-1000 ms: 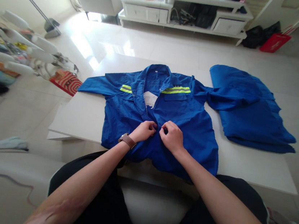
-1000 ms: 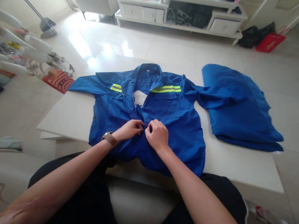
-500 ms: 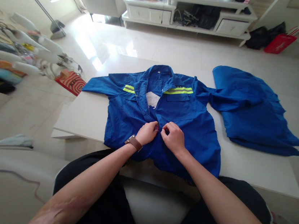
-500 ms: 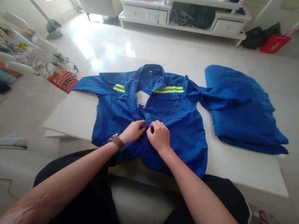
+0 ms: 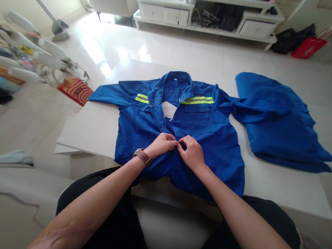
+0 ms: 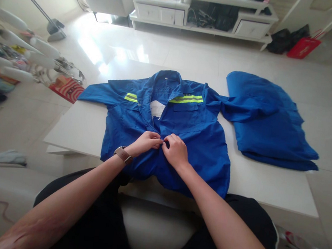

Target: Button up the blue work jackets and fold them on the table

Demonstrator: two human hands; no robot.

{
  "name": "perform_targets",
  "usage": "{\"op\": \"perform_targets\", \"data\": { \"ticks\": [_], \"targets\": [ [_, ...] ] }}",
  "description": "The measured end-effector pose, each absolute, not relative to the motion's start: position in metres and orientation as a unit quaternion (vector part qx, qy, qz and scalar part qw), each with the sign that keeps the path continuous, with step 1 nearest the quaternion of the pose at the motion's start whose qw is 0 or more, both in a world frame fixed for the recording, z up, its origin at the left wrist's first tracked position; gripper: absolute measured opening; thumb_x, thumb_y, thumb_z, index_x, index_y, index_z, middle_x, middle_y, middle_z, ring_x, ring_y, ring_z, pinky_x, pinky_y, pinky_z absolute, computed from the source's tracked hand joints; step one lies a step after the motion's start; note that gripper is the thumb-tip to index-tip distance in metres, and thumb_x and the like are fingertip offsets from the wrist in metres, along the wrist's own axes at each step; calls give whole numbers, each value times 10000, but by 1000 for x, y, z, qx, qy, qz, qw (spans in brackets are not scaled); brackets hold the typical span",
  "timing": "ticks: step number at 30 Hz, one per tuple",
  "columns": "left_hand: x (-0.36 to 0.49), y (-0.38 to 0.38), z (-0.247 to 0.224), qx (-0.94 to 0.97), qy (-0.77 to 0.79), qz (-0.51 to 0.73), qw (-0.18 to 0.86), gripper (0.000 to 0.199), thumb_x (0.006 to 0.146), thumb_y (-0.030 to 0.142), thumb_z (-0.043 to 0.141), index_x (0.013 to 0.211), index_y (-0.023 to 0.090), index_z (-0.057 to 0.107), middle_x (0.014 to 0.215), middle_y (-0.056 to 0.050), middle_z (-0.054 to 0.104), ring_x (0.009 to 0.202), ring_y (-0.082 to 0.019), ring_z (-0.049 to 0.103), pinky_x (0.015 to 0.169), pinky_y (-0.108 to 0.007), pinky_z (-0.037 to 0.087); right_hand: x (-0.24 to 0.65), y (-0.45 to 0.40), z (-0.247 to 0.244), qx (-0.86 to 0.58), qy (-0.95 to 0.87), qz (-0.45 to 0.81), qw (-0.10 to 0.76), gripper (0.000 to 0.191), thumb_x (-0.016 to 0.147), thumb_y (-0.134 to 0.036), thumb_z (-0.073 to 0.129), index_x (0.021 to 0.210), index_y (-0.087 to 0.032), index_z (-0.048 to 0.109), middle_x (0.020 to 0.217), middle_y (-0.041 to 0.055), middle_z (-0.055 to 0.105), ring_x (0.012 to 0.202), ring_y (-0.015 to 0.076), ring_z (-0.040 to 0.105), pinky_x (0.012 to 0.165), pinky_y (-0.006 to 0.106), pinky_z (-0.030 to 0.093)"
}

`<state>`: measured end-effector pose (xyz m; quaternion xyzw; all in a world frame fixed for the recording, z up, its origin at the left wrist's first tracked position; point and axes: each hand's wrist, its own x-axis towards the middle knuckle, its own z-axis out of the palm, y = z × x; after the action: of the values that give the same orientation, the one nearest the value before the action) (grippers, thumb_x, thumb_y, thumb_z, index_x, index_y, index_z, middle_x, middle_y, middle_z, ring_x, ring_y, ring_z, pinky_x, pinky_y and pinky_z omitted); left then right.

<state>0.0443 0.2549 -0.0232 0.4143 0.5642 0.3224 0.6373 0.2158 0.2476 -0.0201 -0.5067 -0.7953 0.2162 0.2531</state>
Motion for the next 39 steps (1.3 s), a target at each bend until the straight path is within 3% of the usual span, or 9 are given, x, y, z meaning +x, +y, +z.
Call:
{"op": "perform_targets", "data": {
  "ticks": [7, 14, 23, 39],
  "targets": [
    [48, 252, -14, 348, 589, 342, 645, 217, 800, 244, 732, 655, 145, 606, 581, 25, 594, 560, -81, 566, 604, -205, 469, 215, 247, -20, -501, -796, 227, 253, 77, 934, -187, 606, 926, -220, 676, 983, 50, 690, 967, 220, 641, 857, 316, 484],
    [53, 250, -13, 304, 606, 374, 633, 186, 761, 181, 782, 772, 150, 599, 627, 22, 629, 552, -83, 593, 602, -215, 500, 216, 247, -19, -502, -796, 228, 251, 88, 923, -165, 599, 925, -225, 664, 978, 48, 680, 960, 214, 631, 856, 306, 481],
    [52, 252, -7, 311, 598, 369, 640, 183, 775, 79, 711, 842, 169, 566, 593, 44, 620, 522, -83, 586, 583, -205, 487, 216, 248, -17, -511, -793, 215, 253, 76, 917, -169, 593, 929, -226, 642, 969, 40, 667, 935, 210, 628, 825, 304, 469],
    [50, 252, -7, 302, 604, 372, 636, 189, 775, 97, 741, 897, 161, 611, 622, 31, 644, 547, -85, 604, 593, -200, 491, 217, 249, -20, -526, -778, 221, 263, 69, 926, -215, 605, 862, -230, 627, 905, 35, 679, 911, 211, 639, 801, 298, 460]
  ]
}}
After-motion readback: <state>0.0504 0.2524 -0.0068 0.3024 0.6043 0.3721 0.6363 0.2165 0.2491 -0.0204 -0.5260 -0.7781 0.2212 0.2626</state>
